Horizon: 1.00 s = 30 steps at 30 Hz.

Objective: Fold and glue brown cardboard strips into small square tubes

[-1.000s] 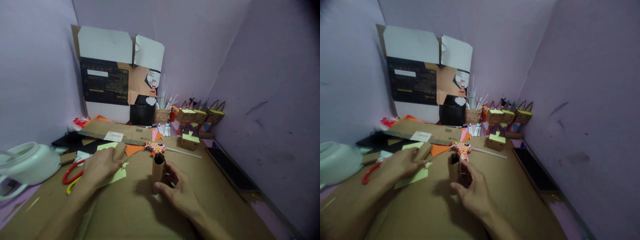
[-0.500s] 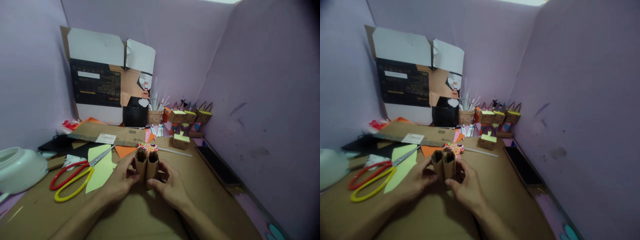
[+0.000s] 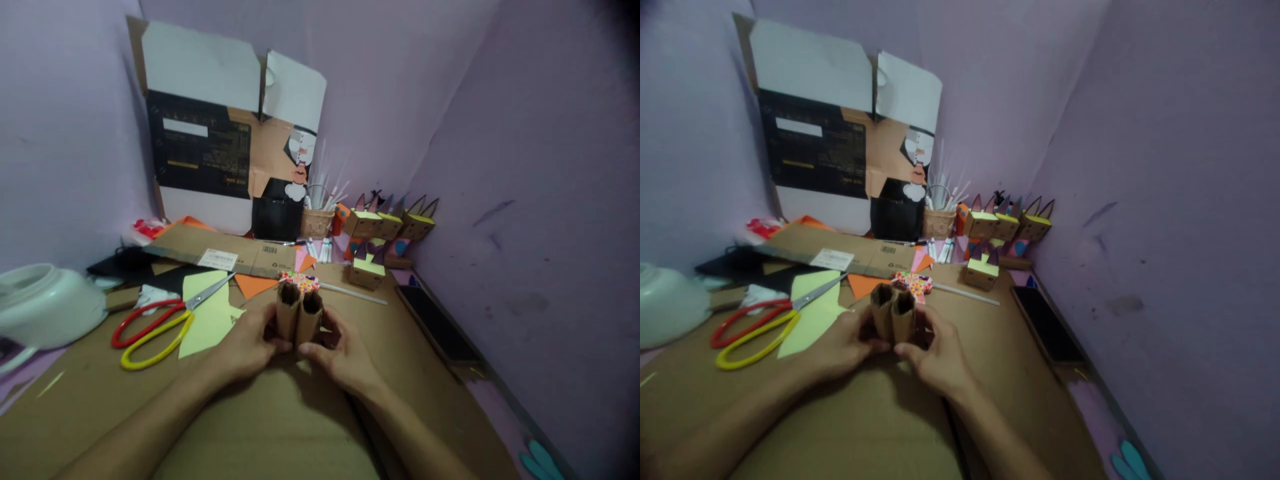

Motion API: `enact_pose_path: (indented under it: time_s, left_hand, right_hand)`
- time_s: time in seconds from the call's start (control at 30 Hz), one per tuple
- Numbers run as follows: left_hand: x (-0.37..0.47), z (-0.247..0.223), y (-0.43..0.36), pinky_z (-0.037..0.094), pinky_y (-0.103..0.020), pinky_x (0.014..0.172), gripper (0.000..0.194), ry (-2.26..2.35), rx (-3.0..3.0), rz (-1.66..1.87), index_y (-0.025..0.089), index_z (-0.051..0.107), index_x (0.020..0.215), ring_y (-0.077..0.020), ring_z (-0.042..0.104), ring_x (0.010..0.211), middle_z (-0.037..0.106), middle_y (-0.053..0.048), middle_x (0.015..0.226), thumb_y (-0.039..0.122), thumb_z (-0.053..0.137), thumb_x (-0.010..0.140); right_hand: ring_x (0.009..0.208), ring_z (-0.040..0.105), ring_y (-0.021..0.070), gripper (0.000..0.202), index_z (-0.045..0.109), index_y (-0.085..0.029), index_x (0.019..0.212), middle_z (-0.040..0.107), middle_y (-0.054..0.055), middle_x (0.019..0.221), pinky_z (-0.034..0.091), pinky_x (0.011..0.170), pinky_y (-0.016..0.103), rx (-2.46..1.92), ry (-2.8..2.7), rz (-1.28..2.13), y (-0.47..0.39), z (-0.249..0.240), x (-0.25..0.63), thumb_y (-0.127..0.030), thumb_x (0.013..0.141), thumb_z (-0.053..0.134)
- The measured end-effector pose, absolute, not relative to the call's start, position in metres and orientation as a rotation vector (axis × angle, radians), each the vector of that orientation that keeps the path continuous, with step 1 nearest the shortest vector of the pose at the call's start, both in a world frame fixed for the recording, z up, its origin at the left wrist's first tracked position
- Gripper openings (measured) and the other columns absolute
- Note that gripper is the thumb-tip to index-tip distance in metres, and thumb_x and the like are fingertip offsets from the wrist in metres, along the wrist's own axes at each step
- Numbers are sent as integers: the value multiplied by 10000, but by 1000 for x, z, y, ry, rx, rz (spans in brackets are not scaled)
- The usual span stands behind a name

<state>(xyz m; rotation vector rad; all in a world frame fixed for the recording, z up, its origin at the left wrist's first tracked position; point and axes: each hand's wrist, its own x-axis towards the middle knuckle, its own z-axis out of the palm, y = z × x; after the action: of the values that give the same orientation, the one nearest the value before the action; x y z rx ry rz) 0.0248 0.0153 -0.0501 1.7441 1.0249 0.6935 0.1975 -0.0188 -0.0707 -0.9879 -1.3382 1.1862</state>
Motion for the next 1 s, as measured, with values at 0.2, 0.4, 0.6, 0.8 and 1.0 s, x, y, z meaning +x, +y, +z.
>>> enact_pose_path:
  time_s: [0.2,0.4,0.6,0.8,1.0]
  left_hand:
    - [20,-44,16,458,-312,724,323,871,1633,594,128,636,990,-250,602,884,667,-85,937,316,606,729]
    - [22,-48,12,381,-219,423,444,1023,1293,534,81,666,848,-119,502,496,612,-44,633,444,711,597]
    - [22,-50,13,383,-206,374,421,1025,1145,504,74,680,813,-90,468,425,595,-29,570,418,733,577]
    - [25,-49,13,351,-183,336,348,1054,984,511,82,676,770,-80,470,390,600,-22,529,365,755,583]
    - [30,-50,14,358,-158,334,360,1040,819,533,106,648,845,-85,524,416,621,-11,564,350,755,602]
  right_hand:
    - [904,640,259,395,644,-171,1013,692,76,994,518,755,367,-1052,-1220,1386,-17,-73,204,-350,667,712]
    - [744,672,210,401,651,-151,1003,710,78,897,524,551,257,-1088,-1114,1556,-19,-76,204,-375,674,705]
    - [571,666,182,346,681,-118,865,721,68,724,540,513,260,-1093,-923,1664,-19,-69,200,-309,590,765]
    - [497,638,137,278,690,-113,823,714,47,644,531,475,213,-1116,-812,1717,-18,-70,201,-296,621,745]
    - [465,610,118,238,673,-129,846,697,13,614,536,433,200,-1109,-666,1754,-15,-67,204,-266,654,711]
